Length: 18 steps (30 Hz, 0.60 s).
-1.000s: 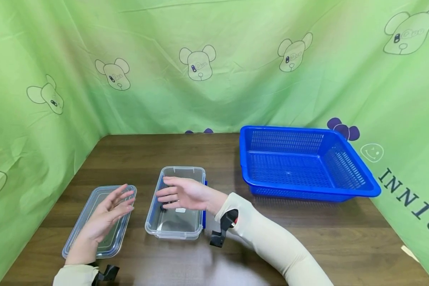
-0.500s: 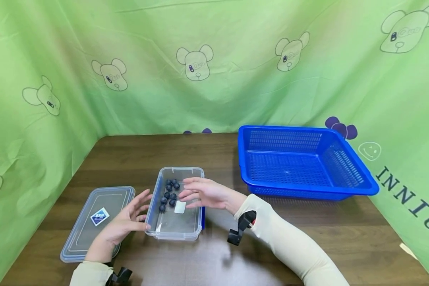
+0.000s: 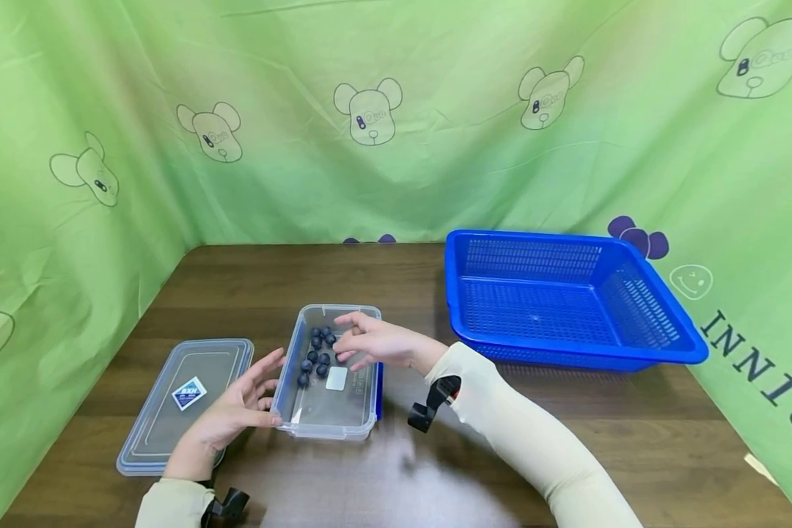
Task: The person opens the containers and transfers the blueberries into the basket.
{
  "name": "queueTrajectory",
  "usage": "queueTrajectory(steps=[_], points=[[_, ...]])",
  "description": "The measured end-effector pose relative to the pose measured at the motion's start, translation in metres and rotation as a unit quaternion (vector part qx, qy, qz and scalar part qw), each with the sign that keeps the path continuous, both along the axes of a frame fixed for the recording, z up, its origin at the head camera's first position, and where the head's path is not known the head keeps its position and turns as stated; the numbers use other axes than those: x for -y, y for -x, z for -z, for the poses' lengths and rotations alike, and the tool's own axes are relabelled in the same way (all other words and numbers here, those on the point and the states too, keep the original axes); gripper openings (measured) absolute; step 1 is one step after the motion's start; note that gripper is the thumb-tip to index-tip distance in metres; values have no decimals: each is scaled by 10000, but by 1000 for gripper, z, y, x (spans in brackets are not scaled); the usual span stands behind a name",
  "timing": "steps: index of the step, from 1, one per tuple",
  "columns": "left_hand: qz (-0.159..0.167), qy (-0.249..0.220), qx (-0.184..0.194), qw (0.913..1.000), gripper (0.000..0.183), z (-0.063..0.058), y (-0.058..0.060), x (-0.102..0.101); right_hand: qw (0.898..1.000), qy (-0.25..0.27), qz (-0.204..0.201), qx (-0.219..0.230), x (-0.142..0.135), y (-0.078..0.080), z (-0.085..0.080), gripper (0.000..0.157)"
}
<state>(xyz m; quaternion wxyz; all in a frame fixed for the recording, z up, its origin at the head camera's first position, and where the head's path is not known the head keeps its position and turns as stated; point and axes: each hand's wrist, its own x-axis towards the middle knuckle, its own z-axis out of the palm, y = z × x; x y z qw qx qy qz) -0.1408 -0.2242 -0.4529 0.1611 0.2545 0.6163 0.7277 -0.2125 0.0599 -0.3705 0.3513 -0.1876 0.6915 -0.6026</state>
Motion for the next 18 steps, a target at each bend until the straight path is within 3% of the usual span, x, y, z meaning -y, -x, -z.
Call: queueTrajectory(steps=[8,13,18], points=[[74,-65,161,9998,91,-1,0,-1,9899,-1227,-286,-653,18,17,-19,62],[90,-36,193,9998,92,1,1,1,9704,-2053,-763,-1016,28,29,-25,51],[48,57,306,9995,95,2,0,2,9515,-2619,-1056,-1220,38,38,-25,23]])
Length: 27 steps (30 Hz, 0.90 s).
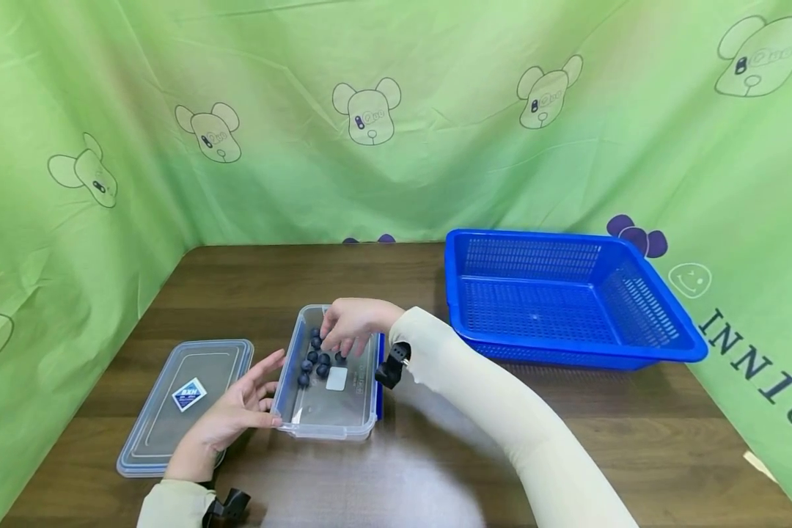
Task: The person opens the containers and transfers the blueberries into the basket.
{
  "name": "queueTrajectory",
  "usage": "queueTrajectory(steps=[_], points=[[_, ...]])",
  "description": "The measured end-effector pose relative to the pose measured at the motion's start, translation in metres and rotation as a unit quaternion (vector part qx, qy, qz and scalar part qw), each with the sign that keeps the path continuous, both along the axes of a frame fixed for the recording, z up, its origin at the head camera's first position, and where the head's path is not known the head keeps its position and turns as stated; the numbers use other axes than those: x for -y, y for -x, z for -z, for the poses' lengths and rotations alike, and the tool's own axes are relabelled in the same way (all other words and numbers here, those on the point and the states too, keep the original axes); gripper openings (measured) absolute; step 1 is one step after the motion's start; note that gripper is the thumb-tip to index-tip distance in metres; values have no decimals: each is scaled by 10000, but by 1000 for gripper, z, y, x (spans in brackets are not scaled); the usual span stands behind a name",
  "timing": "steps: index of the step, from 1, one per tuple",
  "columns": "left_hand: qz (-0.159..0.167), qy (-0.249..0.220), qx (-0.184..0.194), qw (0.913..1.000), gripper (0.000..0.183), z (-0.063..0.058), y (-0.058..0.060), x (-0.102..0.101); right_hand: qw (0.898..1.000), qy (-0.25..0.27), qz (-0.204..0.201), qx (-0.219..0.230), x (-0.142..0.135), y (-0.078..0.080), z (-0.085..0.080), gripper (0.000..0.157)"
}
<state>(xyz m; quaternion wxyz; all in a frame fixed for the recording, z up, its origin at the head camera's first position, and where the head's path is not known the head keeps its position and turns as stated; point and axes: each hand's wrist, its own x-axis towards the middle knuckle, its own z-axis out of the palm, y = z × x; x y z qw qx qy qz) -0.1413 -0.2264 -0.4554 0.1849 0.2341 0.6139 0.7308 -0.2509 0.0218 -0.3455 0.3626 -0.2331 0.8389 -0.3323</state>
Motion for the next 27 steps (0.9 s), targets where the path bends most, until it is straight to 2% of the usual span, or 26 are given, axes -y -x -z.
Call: queueTrajectory(steps=[3,6,14,19,22,27], points=[[2,-6,33,10000,96,0,-1,1,9998,-188,81,-77,6,3,1,10],[13,-60,3,10000,94,-1,-1,0,9988,-396,195,-210,12,6,3,5],[37,-116,-100,9999,93,0,-1,0,9890,-1176,585,-677,24,12,13,9],[8,-36,-40,10000,96,2,0,2,9862,-1339,673,-702,28,13,21,8],[10,-26,-48,10000,96,2,0,1,9829,-1472,881,-670,28,12,26,11],[46,-121,-96,9999,93,1,0,-1,9881,-1146,971,-331,25,12,31,15]])
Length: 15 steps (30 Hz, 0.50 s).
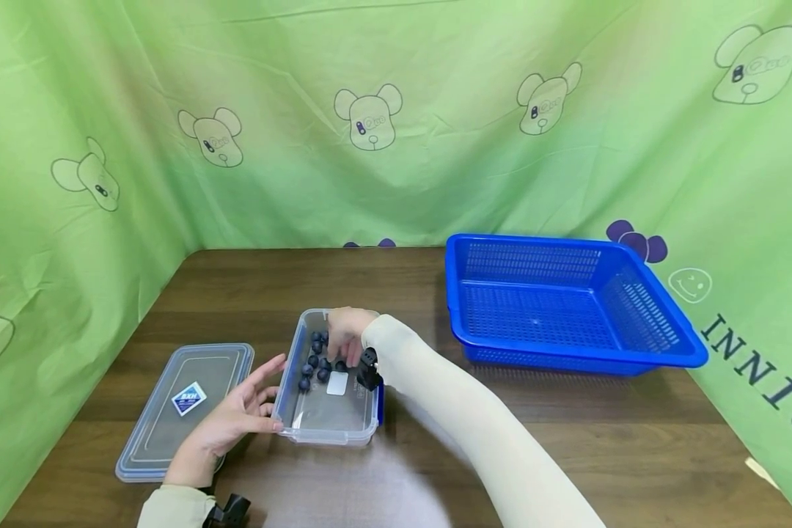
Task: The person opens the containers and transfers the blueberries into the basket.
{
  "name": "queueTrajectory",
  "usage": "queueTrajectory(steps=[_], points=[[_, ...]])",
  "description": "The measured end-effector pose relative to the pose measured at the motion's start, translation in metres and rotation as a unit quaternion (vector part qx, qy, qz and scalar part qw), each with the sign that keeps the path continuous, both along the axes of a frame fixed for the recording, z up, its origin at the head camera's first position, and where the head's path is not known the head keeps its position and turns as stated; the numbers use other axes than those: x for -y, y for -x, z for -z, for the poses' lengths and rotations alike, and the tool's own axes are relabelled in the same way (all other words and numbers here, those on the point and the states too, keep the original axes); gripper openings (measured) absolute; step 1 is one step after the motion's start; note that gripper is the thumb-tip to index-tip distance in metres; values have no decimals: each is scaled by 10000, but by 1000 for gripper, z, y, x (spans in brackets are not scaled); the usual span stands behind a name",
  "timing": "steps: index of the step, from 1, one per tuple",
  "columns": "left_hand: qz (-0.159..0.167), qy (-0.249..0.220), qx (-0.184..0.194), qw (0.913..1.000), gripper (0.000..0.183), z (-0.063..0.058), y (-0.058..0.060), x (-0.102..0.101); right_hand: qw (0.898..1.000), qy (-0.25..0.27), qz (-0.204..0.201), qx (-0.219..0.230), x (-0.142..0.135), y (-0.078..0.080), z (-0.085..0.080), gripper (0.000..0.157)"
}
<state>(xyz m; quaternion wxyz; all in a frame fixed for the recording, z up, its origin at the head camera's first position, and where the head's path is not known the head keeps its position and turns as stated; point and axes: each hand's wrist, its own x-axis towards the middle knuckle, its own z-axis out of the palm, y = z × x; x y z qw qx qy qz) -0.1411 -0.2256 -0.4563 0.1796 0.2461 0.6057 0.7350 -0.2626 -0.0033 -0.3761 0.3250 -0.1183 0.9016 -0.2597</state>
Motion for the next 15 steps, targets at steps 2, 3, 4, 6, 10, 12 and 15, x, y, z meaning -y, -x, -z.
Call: queueTrajectory(steps=[2,3,4,6,10,12,15], points=[[6,-27,-28,10000,91,0,-1,-1,9996,237,-58,161,-2,0,1,14],[8,-40,-45,10000,91,-1,-1,-1,9990,355,-80,264,-2,0,3,15],[10,-44,-57,10000,91,-1,-1,-1,9982,463,-76,365,-3,1,4,16],[19,-58,-56,10000,90,-1,-1,-1,9962,630,-65,601,-3,2,6,19],[62,-105,-22,9999,90,0,-1,-1,9928,768,-72,918,0,5,12,24],[77,-114,18,9999,91,1,0,0,9919,799,-96,987,2,6,16,25],[96,-93,95,9999,92,1,0,0,9901,893,-71,1084,3,6,21,24]])
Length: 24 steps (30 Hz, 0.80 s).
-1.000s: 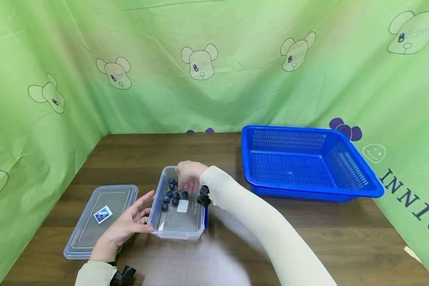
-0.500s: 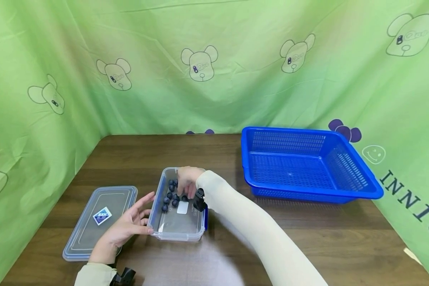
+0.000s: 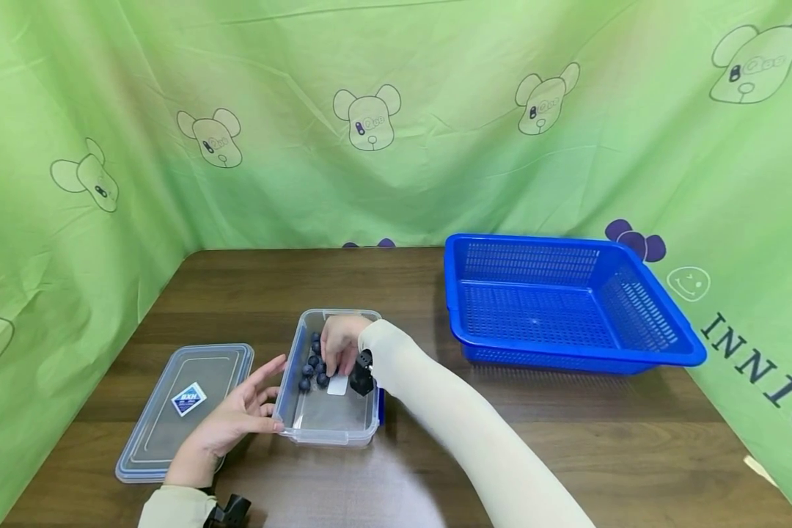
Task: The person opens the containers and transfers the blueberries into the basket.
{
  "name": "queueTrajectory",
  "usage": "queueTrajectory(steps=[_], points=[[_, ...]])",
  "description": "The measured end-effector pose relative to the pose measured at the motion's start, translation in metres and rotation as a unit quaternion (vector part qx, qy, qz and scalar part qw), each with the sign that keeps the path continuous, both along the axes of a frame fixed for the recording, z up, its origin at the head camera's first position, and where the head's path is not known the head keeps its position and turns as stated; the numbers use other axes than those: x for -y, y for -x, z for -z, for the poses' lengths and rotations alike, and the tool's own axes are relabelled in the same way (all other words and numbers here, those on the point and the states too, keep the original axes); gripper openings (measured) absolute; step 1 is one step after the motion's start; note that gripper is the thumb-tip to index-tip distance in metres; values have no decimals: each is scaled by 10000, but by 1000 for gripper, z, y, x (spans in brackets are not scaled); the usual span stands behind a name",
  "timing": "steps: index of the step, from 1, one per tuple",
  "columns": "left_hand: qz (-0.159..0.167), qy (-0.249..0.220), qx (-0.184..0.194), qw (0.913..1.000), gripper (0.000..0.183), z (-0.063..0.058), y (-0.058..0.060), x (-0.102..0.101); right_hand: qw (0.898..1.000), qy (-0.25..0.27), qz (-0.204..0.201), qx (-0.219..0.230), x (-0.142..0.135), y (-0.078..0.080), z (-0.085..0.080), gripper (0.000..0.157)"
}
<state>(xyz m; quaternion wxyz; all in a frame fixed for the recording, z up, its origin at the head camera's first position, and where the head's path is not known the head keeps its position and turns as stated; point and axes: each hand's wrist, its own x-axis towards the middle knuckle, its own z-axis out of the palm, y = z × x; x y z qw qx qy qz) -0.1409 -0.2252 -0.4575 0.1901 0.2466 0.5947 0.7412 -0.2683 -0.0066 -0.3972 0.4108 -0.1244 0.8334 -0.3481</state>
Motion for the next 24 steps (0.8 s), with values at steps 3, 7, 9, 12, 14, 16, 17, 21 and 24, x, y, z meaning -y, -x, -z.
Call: queueTrajectory(steps=[3,7,9,12,14,16,17,21,24], points=[[22,14,31,10000,92,0,0,-1,9999,108,65,36,0,0,5,21],[26,-29,-2,10000,91,-1,-1,-2,9997,221,84,62,-1,-1,7,16],[24,-63,-18,10000,90,-2,-1,-2,9996,261,99,73,-2,-1,6,15],[25,-105,-47,9999,89,-2,-1,-2,9995,297,120,67,-2,0,5,13],[7,-117,-60,9999,89,-2,-1,-1,9995,296,110,50,-2,0,4,11],[-29,-100,-47,9999,90,-2,-1,-1,9996,266,72,12,-2,1,3,11],[-43,-91,-50,9999,90,-2,-2,-1,9997,255,52,-8,-2,1,2,10],[-110,-37,-93,9999,91,-2,-2,-1,9997,227,-79,-82,-5,4,-6,6],[-167,0,-155,9997,89,-2,-1,-1,9994,305,-105,-126,-8,7,-13,5]])
